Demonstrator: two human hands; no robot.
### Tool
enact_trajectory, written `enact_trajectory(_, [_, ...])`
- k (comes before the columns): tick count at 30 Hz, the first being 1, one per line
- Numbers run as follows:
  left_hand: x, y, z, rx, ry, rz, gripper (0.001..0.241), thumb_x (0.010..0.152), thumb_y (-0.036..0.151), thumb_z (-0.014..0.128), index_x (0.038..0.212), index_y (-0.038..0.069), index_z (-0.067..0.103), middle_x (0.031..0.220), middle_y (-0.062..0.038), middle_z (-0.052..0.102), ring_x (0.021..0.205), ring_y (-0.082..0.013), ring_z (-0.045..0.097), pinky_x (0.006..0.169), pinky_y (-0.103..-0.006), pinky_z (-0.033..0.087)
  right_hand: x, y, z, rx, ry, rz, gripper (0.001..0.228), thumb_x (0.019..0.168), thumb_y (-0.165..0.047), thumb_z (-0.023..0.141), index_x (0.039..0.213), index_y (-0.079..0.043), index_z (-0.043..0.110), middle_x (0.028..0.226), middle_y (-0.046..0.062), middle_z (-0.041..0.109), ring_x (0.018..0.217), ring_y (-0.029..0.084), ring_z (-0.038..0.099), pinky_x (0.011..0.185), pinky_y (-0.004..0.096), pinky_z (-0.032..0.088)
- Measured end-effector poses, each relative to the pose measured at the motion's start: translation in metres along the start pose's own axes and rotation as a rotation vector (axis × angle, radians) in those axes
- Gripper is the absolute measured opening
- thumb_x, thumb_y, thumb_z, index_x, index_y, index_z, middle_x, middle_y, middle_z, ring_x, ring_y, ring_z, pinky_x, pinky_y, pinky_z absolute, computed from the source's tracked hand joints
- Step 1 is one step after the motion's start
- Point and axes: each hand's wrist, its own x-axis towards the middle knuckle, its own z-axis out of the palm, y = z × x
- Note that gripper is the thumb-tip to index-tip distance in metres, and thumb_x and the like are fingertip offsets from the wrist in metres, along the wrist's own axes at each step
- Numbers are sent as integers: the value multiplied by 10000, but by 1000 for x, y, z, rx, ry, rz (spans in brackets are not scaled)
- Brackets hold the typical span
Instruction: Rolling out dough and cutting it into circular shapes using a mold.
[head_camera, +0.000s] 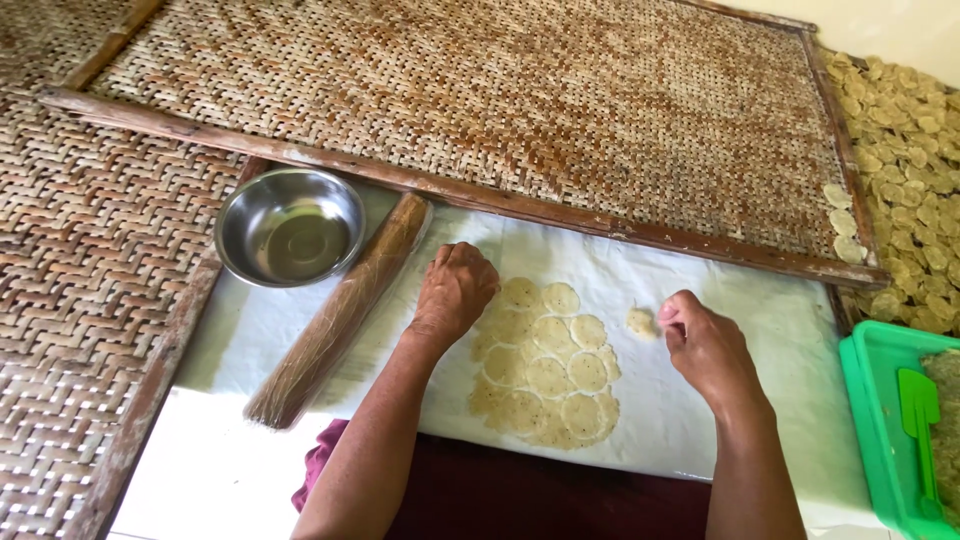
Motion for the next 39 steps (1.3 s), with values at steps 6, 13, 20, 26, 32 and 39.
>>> enact_trajectory(6, [-6,-4,-10,-91,-2,-17,209,938,362,725,961,158,762,1238,-63,607,1236,-280,500,1091,-455,421,-3,1,0,-149,-69,36,140,952,-269,732,1005,-140,729,980,72,776,840,258,744,806,391,569])
enact_trajectory(13, [-4,5,-3,-22,97,-40,368,784,313,816,1062,89,728,1259,-130,563,1222,-312,473,997,-477,419,-2,2,6,-145,13,41,161,906,-247,767,967,-105,723,1009,64,766,830,240,747,790,393,573])
enact_trajectory(20, [-16,20,-22,-62,-89,-55,140,879,207,736,1001,172,795,1188,-83,608,1198,-285,511,1058,-416,428,-3,2,7,-44,90,-58,157,932,-182,720,1082,-138,706,1034,56,770,854,237,736,799,397,564])
enact_trajectory(26, [-33,-4,-8,-74,-41,100,126,931,129,681,929,134,806,995,-72,730,1073,-223,621,1095,-424,427,-4,4,6,-73,74,-50,180,960,-194,693,1136,-170,717,1066,65,765,836,259,732,800,403,563])
enact_trajectory(32, [-30,-2,-9,-260,12,-87,138,907,80,678,1013,104,763,1070,-111,720,1003,-274,665,925,-402,554,-4,5,7,-56,97,-95,230,968,-188,681,1195,-179,713,1080,87,763,851,270,733,802,402,565])
enact_trajectory(39, [-3,14,-2,-305,-109,-227,120,898,165,741,946,71,681,977,-90,695,879,-239,711,840,-373,599,-3,3,7,-57,65,-71,242,970,-177,683,1208,-194,725,1091,79,765,870,262,732,811,403,566])
